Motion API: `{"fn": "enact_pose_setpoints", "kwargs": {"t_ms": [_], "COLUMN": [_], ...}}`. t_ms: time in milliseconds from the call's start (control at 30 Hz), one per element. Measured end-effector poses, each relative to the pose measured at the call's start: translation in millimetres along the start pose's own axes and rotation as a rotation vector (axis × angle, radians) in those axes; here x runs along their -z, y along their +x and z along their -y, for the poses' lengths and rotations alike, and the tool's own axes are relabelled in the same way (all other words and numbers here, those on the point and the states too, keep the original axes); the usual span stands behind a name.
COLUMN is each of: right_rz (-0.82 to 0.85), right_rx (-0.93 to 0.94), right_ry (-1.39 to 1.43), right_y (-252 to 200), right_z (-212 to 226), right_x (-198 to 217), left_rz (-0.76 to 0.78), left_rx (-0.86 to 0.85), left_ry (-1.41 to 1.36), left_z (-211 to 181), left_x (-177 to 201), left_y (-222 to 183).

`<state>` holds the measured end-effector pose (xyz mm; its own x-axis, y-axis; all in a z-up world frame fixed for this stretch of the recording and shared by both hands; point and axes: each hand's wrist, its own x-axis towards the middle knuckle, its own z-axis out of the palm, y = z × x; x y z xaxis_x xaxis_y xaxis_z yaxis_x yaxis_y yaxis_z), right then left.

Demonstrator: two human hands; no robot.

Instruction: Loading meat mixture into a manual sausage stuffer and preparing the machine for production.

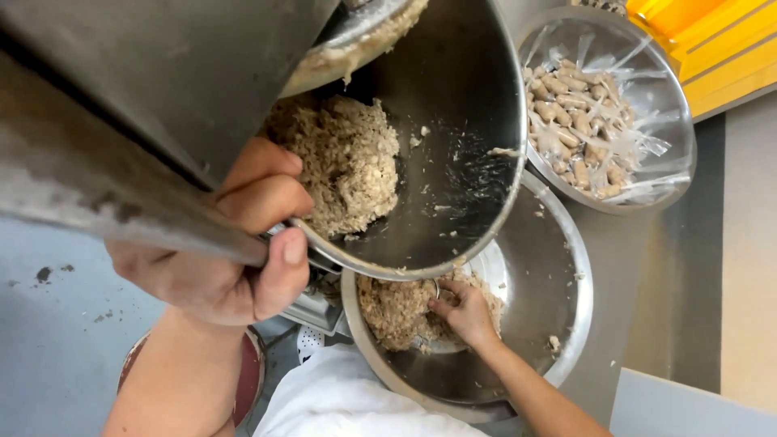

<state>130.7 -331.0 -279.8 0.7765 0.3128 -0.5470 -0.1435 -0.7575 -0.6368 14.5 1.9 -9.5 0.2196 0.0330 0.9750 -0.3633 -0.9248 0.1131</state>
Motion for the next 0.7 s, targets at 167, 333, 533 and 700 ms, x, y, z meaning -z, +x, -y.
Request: {"fn": "enact_pose_setpoints", "kwargs": {"t_ms": [167,333,533,700], "right_rz": [-0.053,-0.076,-0.039,0.033], "right_rx": [0.006,0.062,0.088,0.333], "right_ry": [0.138,0.357,0.505,0.620], "right_y": [6,23,31,21], "right_z": [13,22,28,29], "right_x": [1,10,25,63], "left_rz": [0.523,0.377,-0.134,-0.064], "left_rx": [-0.152,-0.082,-0.011,-0.053], "left_ry": [-0.359,-0.601,-0.460,0.045], "left_z": [21,38,14,4], "left_x": [-2,1,-10,-3], "left_y": [-8,-33,-37,-9]}}
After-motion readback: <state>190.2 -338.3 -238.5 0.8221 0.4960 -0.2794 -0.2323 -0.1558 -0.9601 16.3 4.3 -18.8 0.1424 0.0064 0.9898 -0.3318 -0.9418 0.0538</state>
